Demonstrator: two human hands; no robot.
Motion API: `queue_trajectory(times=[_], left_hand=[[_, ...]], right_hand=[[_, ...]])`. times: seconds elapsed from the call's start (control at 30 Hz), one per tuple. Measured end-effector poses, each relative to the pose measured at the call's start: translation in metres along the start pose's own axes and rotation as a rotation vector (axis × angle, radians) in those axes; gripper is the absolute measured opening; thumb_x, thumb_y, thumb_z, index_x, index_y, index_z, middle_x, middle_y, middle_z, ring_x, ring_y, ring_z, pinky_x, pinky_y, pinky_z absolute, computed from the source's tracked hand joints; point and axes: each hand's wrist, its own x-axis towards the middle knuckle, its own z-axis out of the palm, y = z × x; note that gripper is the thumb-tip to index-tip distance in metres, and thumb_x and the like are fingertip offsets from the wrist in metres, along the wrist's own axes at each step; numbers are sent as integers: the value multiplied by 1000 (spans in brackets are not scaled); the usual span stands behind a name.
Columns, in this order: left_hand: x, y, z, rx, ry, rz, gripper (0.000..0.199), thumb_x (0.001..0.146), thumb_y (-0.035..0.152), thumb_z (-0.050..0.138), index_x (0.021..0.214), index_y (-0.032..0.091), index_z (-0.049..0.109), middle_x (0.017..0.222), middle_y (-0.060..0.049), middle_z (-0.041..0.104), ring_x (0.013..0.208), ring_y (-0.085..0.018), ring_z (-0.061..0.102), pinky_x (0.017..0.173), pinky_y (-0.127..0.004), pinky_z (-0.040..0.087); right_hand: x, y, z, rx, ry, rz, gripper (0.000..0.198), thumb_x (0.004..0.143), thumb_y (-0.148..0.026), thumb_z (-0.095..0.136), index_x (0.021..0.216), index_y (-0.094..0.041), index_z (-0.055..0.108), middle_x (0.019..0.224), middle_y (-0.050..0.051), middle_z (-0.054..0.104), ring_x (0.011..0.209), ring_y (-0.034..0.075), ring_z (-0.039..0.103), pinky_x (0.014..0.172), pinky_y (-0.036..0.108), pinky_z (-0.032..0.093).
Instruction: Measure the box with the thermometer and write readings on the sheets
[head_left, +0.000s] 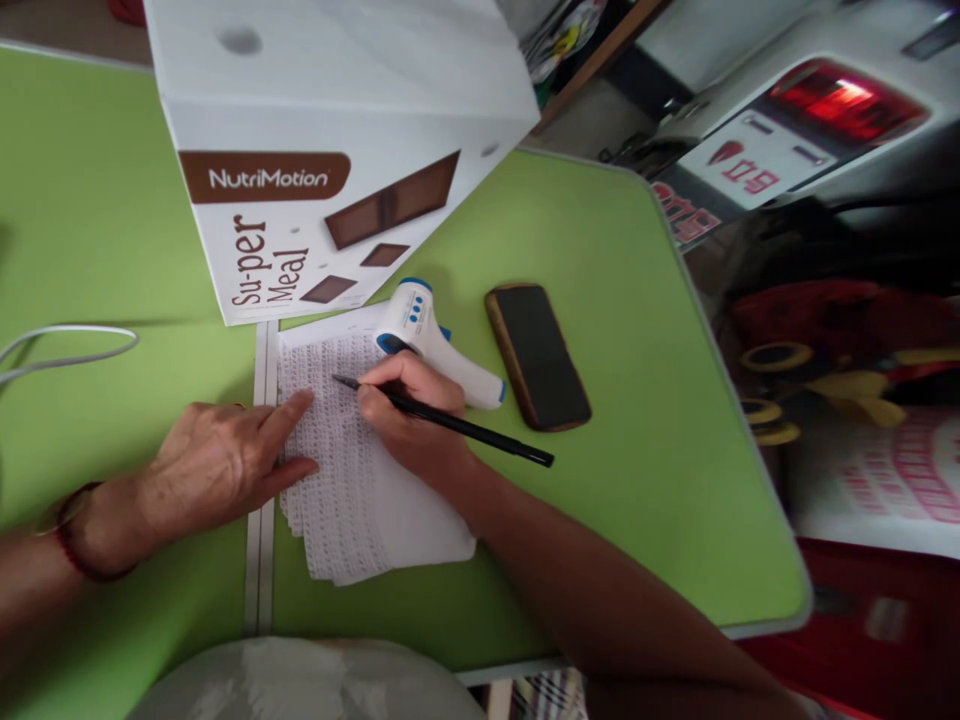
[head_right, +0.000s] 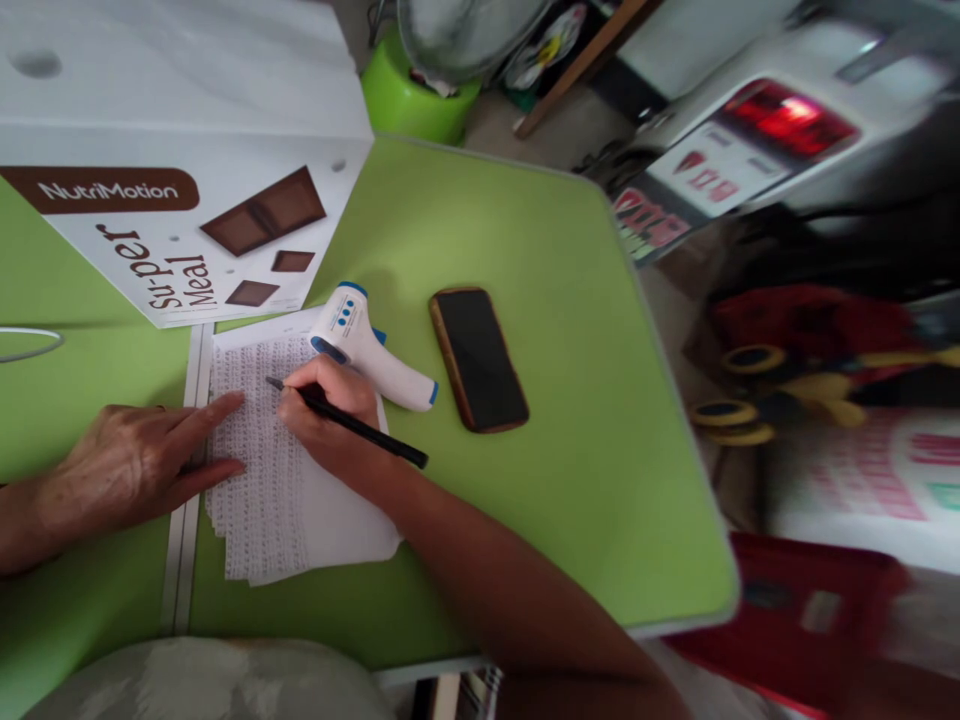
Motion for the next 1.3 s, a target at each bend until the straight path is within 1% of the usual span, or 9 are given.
queue_trajectory(times=[0.17,0.3,0.53,0.73,0.87,0.97,1.03,1.13,1.3], left_hand=[[1,1,-1,5,41,25,48,102,47,46,132,10,54,77,-8,72,60,-23,68,47,-28,42],[2,1,-2,8,51,31,48,102,47,47,130,9,54,75,-7,72,59,-23,68,45,-28,41],[2,1,-2,26,43,30,47,100,46,52,129,9,53,74,-6,72,58,-23,68,44,-28,41],[1,0,0,31,119,51,46,101,46,51,127,9,55,74,-5,72,56,-22,67,43,-28,41],[2,0,-1,43,70,37,47,100,47,52,128,9,55,75,-5,72,58,-22,68,44,-28,43],[2,0,-2,39,69,42,47,99,47,54,127,9,55,75,-5,72,58,-22,69,43,-29,43],[3,0,-2,39,64,41,47,100,48,52,127,9,55,74,-5,72,58,-22,68,43,-28,43],[2,0,-3,56,35,28,48,101,49,49,128,11,54,74,-5,72,58,-20,68,45,-26,41],[2,1,-2,52,82,43,47,101,48,48,127,10,54,73,-4,71,57,-21,68,43,-27,41]], right_hand=[[-2,1,1,23,49,22,7,75,-18,57,70,-22,59,58,-5,61,51,9,54,50,24,47],[-3,0,2,38,15,31,6,76,-20,57,71,-22,61,57,-6,61,49,9,52,47,23,46],[-2,-3,1,10,-25,14,8,75,-17,58,70,-23,60,58,-6,62,50,8,54,48,22,46],[-2,-3,1,7,-42,-31,8,76,-16,57,70,-22,60,57,-6,60,49,8,53,48,21,45],[-2,-3,0,4,-42,-9,9,75,-16,57,69,-23,59,55,-7,59,48,9,52,47,21,44],[-2,-3,0,19,-51,-8,9,74,-15,57,68,-23,58,54,-7,58,48,9,51,47,21,44],[-2,-3,0,21,-59,0,10,74,-15,57,68,-23,57,54,-7,57,48,9,51,47,22,44],[-1,-3,0,19,-34,25,8,75,-16,57,70,-23,58,56,-6,59,49,9,52,48,22,46],[-1,-3,-1,19,-55,7,8,75,-17,57,70,-23,58,56,-6,59,49,9,51,47,22,46]])
